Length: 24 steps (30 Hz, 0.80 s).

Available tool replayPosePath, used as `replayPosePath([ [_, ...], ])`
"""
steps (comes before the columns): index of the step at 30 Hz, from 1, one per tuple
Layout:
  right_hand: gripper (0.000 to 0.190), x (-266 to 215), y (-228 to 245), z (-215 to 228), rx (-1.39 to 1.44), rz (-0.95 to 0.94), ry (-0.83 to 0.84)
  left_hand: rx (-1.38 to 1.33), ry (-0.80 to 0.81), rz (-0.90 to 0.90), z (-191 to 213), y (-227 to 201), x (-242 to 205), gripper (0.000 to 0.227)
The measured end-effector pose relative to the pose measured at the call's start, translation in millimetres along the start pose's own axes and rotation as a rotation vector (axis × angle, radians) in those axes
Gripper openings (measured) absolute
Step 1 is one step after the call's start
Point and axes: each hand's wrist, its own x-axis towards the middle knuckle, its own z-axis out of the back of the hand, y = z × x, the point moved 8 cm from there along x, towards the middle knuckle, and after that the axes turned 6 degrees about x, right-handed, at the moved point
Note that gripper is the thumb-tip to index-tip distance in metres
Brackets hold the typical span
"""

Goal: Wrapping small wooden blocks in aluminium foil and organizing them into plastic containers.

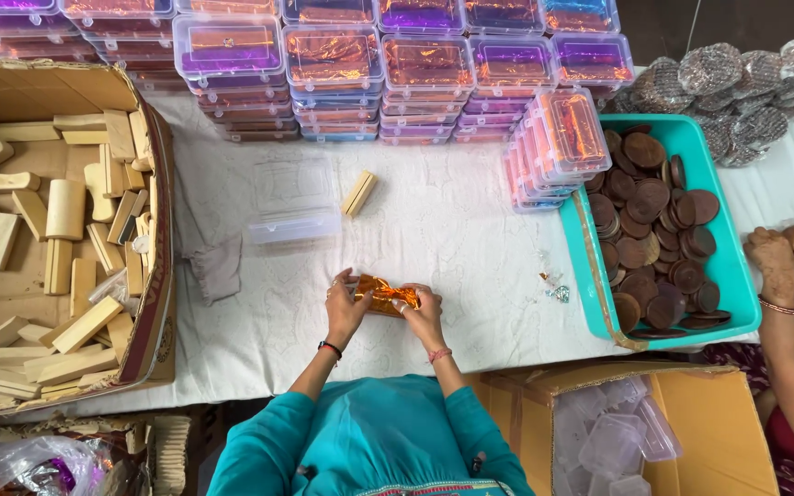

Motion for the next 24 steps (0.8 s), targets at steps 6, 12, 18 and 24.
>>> replayPosePath([
  [6,0.026,-15,2,1,0.116,-0.037,0.056,-0.031,0.094,-0.028,-9,11,1,0.063],
  [12,0.028,-17,27,6,0.086,0.1,0.046,-0.191,0.227,0.079,-13,23,5,0.051],
  [18,0.027,-18,45,-1,0.101,0.16,0.07,-0.465,0.341,0.19,-19,23,2,0.043],
  [24,0.02,-14,28,-4,0.136,0.132,0.082,-0.669,0.391,0.335,-28,26,-5,0.033],
])
